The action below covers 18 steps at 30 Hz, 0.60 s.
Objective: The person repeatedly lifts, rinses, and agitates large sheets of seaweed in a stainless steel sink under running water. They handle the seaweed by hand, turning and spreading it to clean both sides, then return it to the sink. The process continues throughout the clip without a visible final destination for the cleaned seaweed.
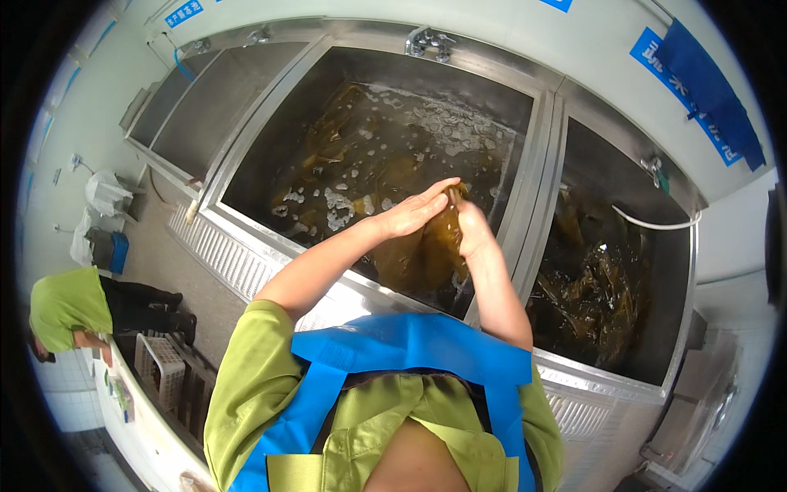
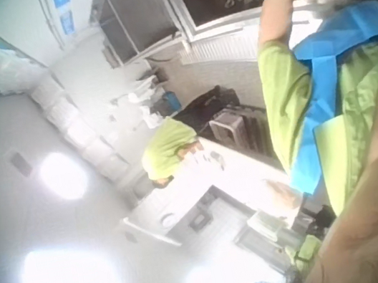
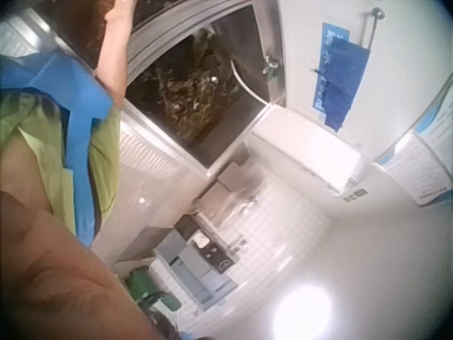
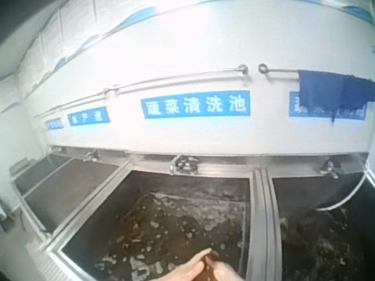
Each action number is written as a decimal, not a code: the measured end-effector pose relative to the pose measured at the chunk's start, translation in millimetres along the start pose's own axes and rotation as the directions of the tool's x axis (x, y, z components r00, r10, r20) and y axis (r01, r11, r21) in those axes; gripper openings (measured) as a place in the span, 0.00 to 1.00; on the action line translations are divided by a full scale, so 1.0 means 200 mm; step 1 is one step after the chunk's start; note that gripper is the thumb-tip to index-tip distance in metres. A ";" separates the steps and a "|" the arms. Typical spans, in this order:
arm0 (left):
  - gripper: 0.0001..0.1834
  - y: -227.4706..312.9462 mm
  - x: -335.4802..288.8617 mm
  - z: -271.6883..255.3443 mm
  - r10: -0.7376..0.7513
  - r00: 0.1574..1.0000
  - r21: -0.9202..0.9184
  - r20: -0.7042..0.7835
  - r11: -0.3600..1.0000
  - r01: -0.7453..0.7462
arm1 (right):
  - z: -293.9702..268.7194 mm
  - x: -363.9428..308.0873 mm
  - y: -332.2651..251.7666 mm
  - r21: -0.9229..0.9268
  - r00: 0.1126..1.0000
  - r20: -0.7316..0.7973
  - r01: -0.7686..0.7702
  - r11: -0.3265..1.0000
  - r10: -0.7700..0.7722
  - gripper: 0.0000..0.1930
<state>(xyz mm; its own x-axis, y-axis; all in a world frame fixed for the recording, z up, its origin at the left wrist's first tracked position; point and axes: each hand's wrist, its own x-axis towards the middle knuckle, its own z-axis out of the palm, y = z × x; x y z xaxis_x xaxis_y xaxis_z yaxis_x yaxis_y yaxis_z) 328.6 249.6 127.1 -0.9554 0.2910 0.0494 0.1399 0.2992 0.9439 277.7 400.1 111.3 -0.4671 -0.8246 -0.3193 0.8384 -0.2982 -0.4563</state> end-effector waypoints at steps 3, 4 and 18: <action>0.31 0.09 -0.01 -0.07 -0.279 0.957 0.283 0.082 0.927 0.246 | 0.02 -0.02 -0.08 -0.084 0.993 -0.114 0.001 0.997 -0.011 0.22; 0.26 0.13 0.00 -0.07 -0.294 0.946 0.334 0.139 0.913 0.235 | 0.02 -0.03 -0.09 -0.122 0.997 -0.056 0.050 0.991 -0.058 0.23; 0.10 0.07 0.04 -0.62 -0.290 0.731 -0.226 -0.617 0.956 0.189 | -0.26 0.14 0.23 -0.342 0.976 -0.070 0.171 0.924 -0.206 0.19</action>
<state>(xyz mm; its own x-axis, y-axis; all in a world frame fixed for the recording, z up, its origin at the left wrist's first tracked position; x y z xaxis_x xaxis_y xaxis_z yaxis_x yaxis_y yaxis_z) 291.7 143.9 180.4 -0.8997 -0.4350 -0.0365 -0.1056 0.1356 0.9851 289.9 388.2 38.9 -0.6483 -0.7098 -0.2755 0.5990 -0.2521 -0.7600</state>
